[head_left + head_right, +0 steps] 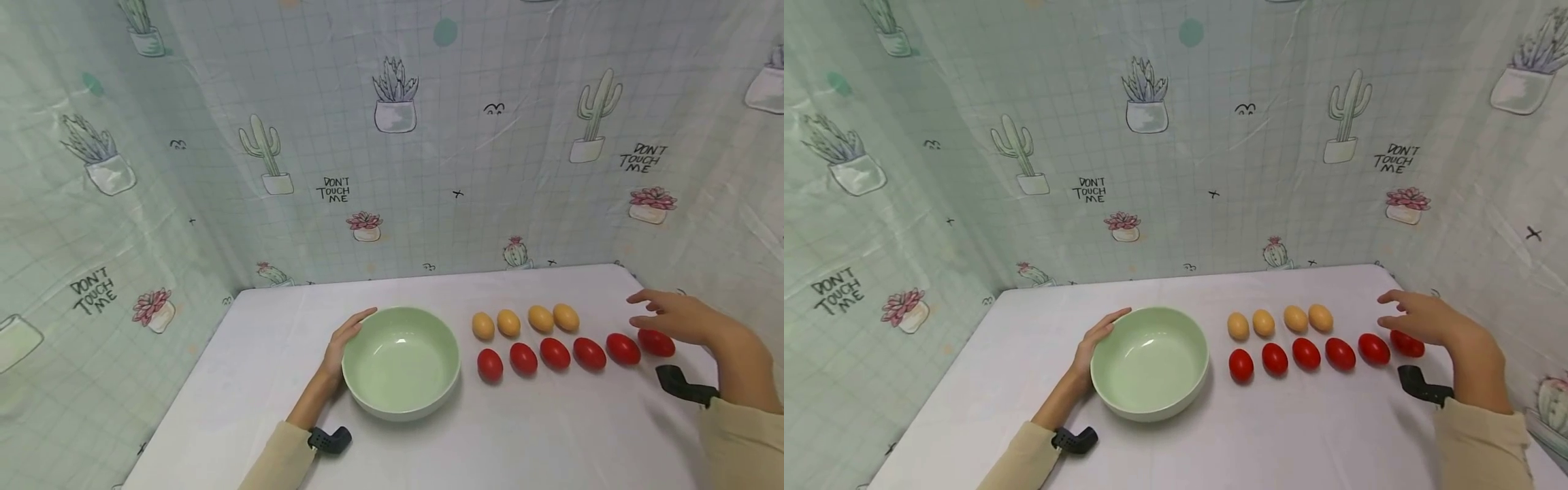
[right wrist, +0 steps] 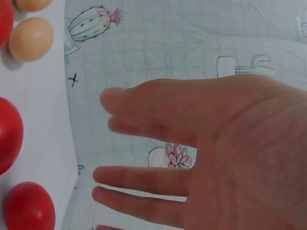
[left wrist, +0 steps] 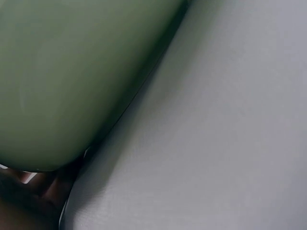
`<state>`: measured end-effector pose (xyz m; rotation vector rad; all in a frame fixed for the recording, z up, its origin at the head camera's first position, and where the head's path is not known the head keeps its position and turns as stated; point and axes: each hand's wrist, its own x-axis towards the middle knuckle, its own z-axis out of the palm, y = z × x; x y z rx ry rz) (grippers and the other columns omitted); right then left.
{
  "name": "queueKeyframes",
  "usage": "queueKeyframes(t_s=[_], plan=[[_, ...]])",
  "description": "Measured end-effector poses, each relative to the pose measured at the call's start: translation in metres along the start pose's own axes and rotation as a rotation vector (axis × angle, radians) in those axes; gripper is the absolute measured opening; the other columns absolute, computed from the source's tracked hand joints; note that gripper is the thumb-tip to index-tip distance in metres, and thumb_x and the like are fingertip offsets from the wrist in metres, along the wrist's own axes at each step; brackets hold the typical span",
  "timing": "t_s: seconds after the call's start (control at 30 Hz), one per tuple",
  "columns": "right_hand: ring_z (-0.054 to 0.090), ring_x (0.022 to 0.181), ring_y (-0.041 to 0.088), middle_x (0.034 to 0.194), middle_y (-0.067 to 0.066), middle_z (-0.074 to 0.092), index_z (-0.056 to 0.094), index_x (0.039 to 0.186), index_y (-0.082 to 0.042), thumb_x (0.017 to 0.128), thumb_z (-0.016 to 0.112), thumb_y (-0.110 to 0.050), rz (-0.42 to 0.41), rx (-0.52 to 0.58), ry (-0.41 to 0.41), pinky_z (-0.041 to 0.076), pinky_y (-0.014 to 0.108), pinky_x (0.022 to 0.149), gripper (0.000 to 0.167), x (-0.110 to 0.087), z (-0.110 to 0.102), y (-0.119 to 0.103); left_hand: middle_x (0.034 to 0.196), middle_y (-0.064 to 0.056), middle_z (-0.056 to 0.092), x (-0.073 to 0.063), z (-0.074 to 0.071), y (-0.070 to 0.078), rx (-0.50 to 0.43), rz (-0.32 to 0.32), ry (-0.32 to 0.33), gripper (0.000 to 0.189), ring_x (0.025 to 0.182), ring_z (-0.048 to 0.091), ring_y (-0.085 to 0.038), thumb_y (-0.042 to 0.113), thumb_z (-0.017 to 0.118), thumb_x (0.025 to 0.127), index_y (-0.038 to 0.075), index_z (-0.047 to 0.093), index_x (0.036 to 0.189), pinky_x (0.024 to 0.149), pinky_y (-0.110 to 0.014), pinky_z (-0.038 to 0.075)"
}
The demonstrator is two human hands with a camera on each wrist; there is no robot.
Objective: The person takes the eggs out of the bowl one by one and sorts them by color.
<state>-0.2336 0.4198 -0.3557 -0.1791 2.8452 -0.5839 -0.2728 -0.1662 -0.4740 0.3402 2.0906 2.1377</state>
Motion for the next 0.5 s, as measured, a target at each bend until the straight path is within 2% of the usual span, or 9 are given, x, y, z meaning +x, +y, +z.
queueKeyframes(t_s=[0.23,0.3,0.37,0.5], plan=[[0.056,0.116,0.055,0.133,0.038,0.056,0.05,0.143,0.001,0.099,0.065,-0.033,-0.091,0.009,0.07,0.059,0.061,0.079,0.057,0.002,0.003,-0.022,0.154,-0.003,0.053,0.001,-0.011,0.01,0.059,-0.086,-0.031,0.048,0.125,0.063,-0.014,0.035,0.035,0.108,0.032,0.048,0.153,0.092,-0.026,0.058],[0.055,0.12,0.054,0.137,0.035,0.056,0.049,0.145,-0.003,0.1,0.065,-0.034,-0.128,0.023,0.099,0.058,0.063,0.082,0.057,0.006,0.004,-0.032,0.153,-0.005,0.054,0.001,-0.017,0.012,0.09,-0.109,-0.031,0.049,0.125,0.063,-0.016,0.039,0.034,0.107,0.033,0.046,0.154,0.095,-0.027,0.056],[0.053,0.124,0.054,0.141,0.033,0.054,0.048,0.147,-0.005,0.1,0.065,-0.034,-0.158,0.045,0.137,0.057,0.066,0.085,0.058,0.009,0.006,-0.043,0.153,-0.01,0.054,0.002,-0.023,0.015,0.124,-0.12,-0.043,0.051,0.132,0.06,-0.023,0.041,0.034,0.107,0.031,0.043,0.156,0.105,-0.035,0.052],[0.048,0.128,0.055,0.152,0.031,0.043,0.042,0.153,-0.006,0.102,0.062,-0.037,-0.19,0.069,0.239,0.053,0.071,0.092,0.063,0.015,0.01,-0.06,0.156,-0.018,0.051,0.008,-0.037,0.025,0.232,-0.153,-0.074,0.055,0.139,0.055,-0.041,0.046,0.034,0.108,0.027,0.039,0.159,0.113,-0.052,0.048]])
